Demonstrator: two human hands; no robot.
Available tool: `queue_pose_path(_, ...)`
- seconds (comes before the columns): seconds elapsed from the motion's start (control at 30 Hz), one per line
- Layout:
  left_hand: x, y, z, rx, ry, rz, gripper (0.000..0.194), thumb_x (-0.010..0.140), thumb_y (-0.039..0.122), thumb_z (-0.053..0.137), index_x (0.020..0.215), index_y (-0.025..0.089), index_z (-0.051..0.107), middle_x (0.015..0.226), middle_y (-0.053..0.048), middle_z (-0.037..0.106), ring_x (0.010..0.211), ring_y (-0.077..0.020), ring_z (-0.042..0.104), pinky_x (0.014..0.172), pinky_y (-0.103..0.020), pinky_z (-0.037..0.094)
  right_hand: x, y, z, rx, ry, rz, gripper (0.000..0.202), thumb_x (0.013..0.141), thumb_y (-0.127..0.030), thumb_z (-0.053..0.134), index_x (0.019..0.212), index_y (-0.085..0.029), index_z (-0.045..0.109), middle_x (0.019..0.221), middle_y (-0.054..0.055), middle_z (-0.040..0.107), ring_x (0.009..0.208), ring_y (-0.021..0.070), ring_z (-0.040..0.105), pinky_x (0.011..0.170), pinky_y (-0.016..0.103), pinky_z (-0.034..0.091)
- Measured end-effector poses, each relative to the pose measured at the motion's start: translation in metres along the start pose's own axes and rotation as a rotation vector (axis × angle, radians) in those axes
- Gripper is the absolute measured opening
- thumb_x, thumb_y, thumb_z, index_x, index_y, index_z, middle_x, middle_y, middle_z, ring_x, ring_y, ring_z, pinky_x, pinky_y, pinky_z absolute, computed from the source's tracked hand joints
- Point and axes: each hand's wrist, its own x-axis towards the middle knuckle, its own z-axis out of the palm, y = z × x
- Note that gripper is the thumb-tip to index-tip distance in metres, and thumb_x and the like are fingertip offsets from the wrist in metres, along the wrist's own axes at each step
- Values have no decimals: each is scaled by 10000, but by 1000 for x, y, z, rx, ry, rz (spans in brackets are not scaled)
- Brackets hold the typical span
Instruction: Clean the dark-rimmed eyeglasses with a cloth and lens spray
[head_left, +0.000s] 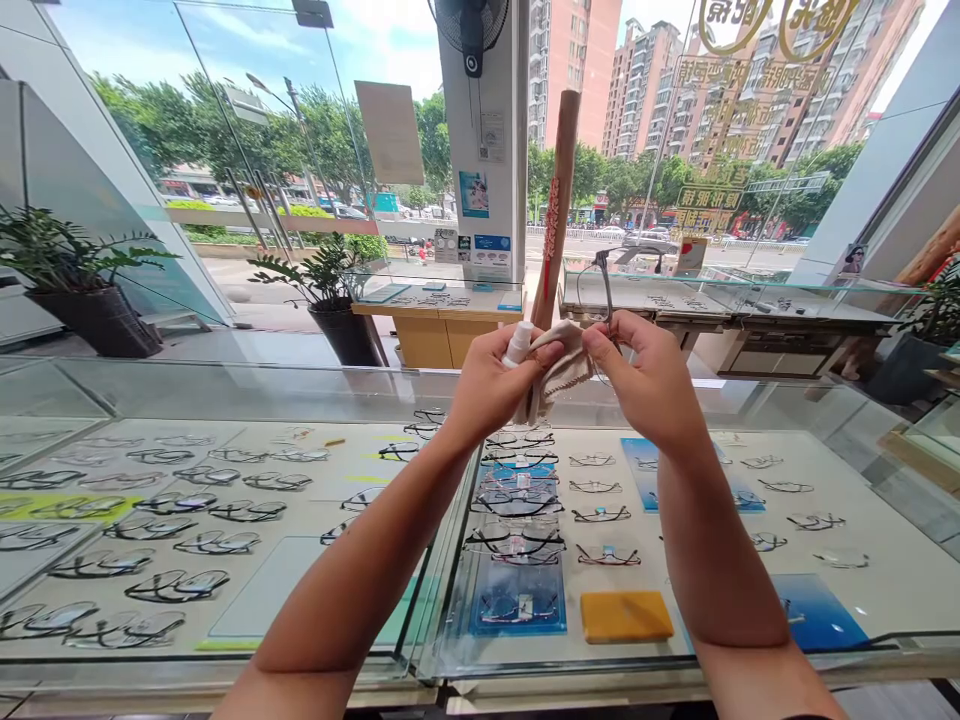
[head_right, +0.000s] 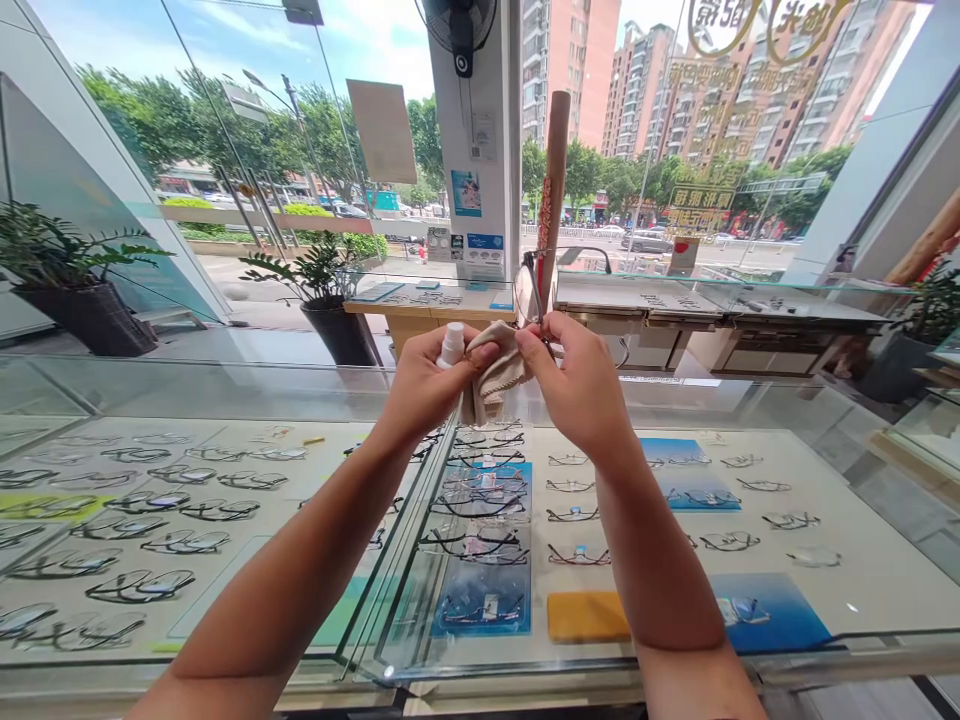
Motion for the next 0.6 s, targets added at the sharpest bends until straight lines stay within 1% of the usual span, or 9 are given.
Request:
queue_pose_path(0.1, 1, -5, -2, 9, -7, -38, 363, 890, 554, 810, 842, 196, 769, 796, -31, 716, 760, -177, 603, 723, -318, 480, 2, 2, -1, 54, 32, 29, 335, 1068, -514, 626, 890, -240, 700, 898, 38, 769, 855, 213, 681, 826, 410, 515)
queue_pose_path(0.2, 1, -14, 3, 38, -73, -110, 364, 912, 551, 778, 849, 194, 750, 788, -21, 698, 749, -169, 584, 721, -315, 467, 4, 3, -5, 83, 109, 48, 388, 1103, -513, 549, 900, -243, 738, 908, 54, 782, 893, 225, 710, 852, 416, 536)
queue_pose_path(0.3, -6, -24, 20, 33, -198, -246, 301, 921, 481, 724, 825, 195, 714, 767, -17, 684, 703, -157, 554, 669, -306, 447, 5, 3, -9, 79, 139, 51, 376, 1103, -479, 533, 888, -248, 738, 908, 57, 788, 895, 227, 718, 844, 409, 547)
queue_pose_path(0.37, -12, -29, 35, 27, -311, -334, 275, 921, 444, 697, 806, 194, 697, 727, -12, 656, 652, -144, 520, 606, -291, 413, 4, 2, -11, 75, 143, 48, 354, 1092, -470, 551, 882, -250, 732, 914, 55, 790, 900, 227, 719, 841, 402, 552)
queue_pose_path(0.43, -17, -30, 46, 32, -417, -372, 256, 927, 437, 685, 858, 193, 724, 710, -3, 635, 613, -133, 488, 558, -276, 382, 4, 0, -12, 66, 137, 42, 355, 1088, -480, 558, 873, -251, 725, 908, 51, 783, 887, 222, 710, 822, 391, 548)
queue_pose_path(0.47, -19, -30, 49, 35, -448, -374, 252, 927, 441, 686, 908, 195, 740, 721, 0, 635, 609, -130, 483, 548, -270, 379, 4, -1, -13, 60, 134, 41, 360, 1086, -488, 560, 867, -251, 720, 896, 47, 775, 866, 217, 699, 803, 385, 541)
queue_pose_path(0.5, -19, -30, 51, 35, -456, -372, 252, 918, 446, 697, 943, 199, 740, 737, 2, 634, 612, -129, 482, 545, -266, 382, 4, -2, -13, 54, 131, 43, 364, 1083, -496, 563, 860, -252, 715, 878, 42, 763, 839, 211, 683, 780, 379, 531)
queue_pose_path(0.53, -18, -29, 50, 24, -439, -380, 247, 896, 446, 714, 946, 205, 721, 746, 6, 622, 613, -127, 481, 540, -264, 385, 4, -3, -13, 52, 127, 48, 367, 1079, -502, 566, 854, -252, 711, 855, 36, 747, 809, 205, 665, 759, 375, 522)
queue_pose_path(0.6, -14, -26, 43, -56, -359, -412, 238, 823, 420, 745, 888, 215, 643, 765, 14, 583, 622, -122, 476, 538, -261, 404, 4, -4, -14, 59, 126, 62, 363, 1072, -496, 569, 840, -252, 705, 797, 22, 703, 760, 198, 632, 736, 374, 511)
